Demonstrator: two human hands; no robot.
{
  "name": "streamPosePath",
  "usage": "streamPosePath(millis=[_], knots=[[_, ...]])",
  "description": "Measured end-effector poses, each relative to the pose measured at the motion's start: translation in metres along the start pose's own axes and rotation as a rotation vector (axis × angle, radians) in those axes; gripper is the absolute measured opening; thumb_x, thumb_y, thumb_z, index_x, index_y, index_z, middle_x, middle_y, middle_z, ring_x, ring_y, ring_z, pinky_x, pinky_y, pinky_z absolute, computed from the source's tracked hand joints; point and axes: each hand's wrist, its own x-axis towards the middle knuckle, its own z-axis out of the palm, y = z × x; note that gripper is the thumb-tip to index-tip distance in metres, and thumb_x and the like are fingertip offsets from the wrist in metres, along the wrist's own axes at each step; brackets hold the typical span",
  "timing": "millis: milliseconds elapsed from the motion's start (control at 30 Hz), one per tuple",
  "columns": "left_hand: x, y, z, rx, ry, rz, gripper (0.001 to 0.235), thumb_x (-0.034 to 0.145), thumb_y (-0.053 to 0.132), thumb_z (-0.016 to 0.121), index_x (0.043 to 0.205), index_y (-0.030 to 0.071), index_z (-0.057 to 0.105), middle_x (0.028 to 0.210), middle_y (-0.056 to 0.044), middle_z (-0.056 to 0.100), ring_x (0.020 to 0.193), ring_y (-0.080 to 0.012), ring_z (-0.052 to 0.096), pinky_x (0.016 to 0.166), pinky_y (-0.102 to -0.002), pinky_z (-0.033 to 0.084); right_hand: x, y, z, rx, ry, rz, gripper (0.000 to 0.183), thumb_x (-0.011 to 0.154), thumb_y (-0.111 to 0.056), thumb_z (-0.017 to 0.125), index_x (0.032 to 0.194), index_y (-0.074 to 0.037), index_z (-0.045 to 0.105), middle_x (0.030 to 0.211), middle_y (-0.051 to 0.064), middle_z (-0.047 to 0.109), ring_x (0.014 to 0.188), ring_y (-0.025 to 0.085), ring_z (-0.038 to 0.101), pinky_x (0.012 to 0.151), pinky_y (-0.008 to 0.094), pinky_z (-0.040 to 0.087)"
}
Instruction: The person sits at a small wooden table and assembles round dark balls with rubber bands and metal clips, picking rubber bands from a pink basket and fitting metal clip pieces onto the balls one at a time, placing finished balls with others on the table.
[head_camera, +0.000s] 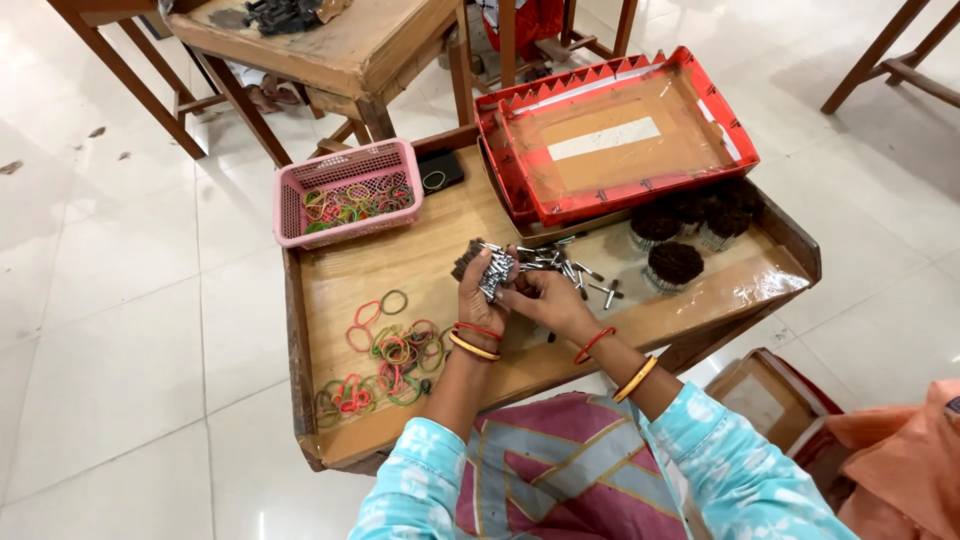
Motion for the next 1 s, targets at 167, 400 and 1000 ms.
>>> streamPosePath(millis=[167,400,1000], knots=[[-0.010,0.005,0.018,0.037,0.042,0.050,0.028,0.088,0.017,0.077,0.109,0.003,0.064,0.100,-0.014,0.074,0.092,-0.0248,0.075,0.082,-0.036,0.064,0.007,0.011,-0.004,-0.079,-0.014,-0.052,0.023,0.084,-0.021,0.074,0.094,0.000,0.075,0.080,0.004,0.075,0.072,0.013,0.068,0.067,0.030,0.055],[-0.007,0.000,0.020,0.154,0.112,0.033,0.022,0.086,0.014,0.077,0.103,0.007,0.064,0.093,-0.008,0.072,0.084,-0.0226,0.073,0.073,-0.039,0.065,-0.018,-0.050,-0.042,-0.413,0.187,-0.638,0.075,0.076,-0.036,0.083,0.141,-0.008,0.057,0.128,0.020,0.063,0.113,0.036,0.067,0.096,0.042,0.055],[-0.004,-0.002,-0.005,0.320,-0.194,-0.341,0.033,0.092,0.011,0.075,0.121,0.006,0.061,0.104,-0.006,0.071,0.088,-0.0162,0.073,0.072,-0.030,0.062,0.019,-0.035,-0.040,-0.385,-0.212,-0.632,0.123,0.064,-0.027,0.094,0.162,-0.017,0.021,0.129,0.019,0.067,0.117,0.039,0.066,0.099,0.046,0.053]])
